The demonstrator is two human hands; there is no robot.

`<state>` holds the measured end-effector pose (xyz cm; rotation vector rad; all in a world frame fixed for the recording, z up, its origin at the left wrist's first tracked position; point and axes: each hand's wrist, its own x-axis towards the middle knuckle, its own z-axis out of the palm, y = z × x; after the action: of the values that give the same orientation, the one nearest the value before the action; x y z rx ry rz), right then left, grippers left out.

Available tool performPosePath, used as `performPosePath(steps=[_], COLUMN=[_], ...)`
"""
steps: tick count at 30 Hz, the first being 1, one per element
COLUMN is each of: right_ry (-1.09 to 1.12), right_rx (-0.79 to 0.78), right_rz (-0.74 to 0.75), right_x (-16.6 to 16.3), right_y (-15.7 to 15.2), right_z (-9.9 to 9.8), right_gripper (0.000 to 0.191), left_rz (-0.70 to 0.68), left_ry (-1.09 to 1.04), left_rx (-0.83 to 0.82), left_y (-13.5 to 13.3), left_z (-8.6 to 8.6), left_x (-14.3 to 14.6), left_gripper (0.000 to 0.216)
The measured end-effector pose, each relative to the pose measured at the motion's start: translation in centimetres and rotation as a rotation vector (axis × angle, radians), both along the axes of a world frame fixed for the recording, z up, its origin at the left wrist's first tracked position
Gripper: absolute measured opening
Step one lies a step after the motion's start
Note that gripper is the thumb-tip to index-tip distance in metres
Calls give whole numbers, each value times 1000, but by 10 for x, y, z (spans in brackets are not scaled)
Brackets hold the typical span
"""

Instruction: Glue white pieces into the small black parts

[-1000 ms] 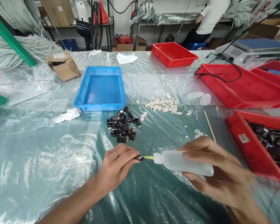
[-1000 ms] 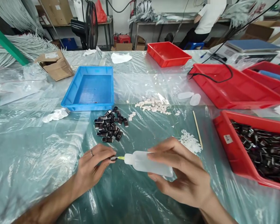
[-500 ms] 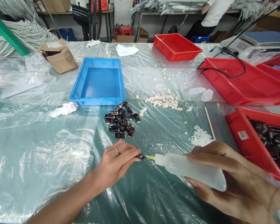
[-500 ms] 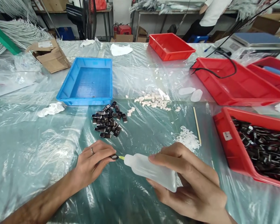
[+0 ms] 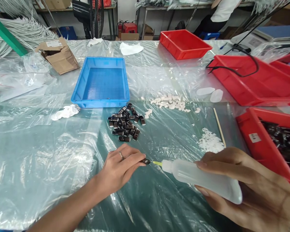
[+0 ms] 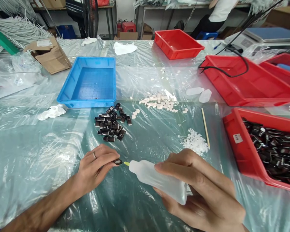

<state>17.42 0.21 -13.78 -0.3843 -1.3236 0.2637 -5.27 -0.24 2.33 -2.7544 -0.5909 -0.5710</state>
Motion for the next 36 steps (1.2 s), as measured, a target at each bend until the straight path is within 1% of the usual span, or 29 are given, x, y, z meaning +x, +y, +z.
performPosePath(steps=[3, 5, 10, 14, 17, 20, 23, 25, 29, 33, 35, 36], right_ry=[-22, -27, -102, -81, -97, -125, -135, -110, -74, -89, -61, -27], right_rx=[85, 119, 55, 54, 49, 90, 78, 69, 106, 102, 107, 87], right_rz=[-105, -122, -14, 42, 21, -40, -40, -22, 34, 78, 79, 113], right_x=[-3, -3, 4, 6, 4, 3, 3, 2, 2, 1, 0, 0], right_y=[-1, -1, -3, -4, -2, -2, -3, -3, -2, -2, -2, -2], right_z=[11, 14, 9, 6, 7, 8, 7, 5, 2, 3, 3, 2], right_gripper=[36, 36, 37, 40, 41, 49, 56, 53, 43, 41, 42, 42], left_rz=[-1, -2, 5, 3, -12, -38, -41, -45, -37, -43, -56, -62], left_ry=[3, 3, 4, 10, 9, 0, 19, 26, 21, 22, 14, 11], left_rx=[-1, -4, 15, 12, 20, 31, 29, 27, 28, -1, -21, -29], left_y=[0, -1, -1, -1, 1, 2, 3, 3, 1, 3, 4, 4], left_z=[0, 0, 0, -1, -2, -1, 2, 2, 1, -2, -2, -2], left_x=[0, 0, 0, -1, -1, 0, 2, 2, 0, -1, -1, -1], left_gripper=[31, 30, 29, 28, 29, 31, 37, 38, 33, 29, 28, 27])
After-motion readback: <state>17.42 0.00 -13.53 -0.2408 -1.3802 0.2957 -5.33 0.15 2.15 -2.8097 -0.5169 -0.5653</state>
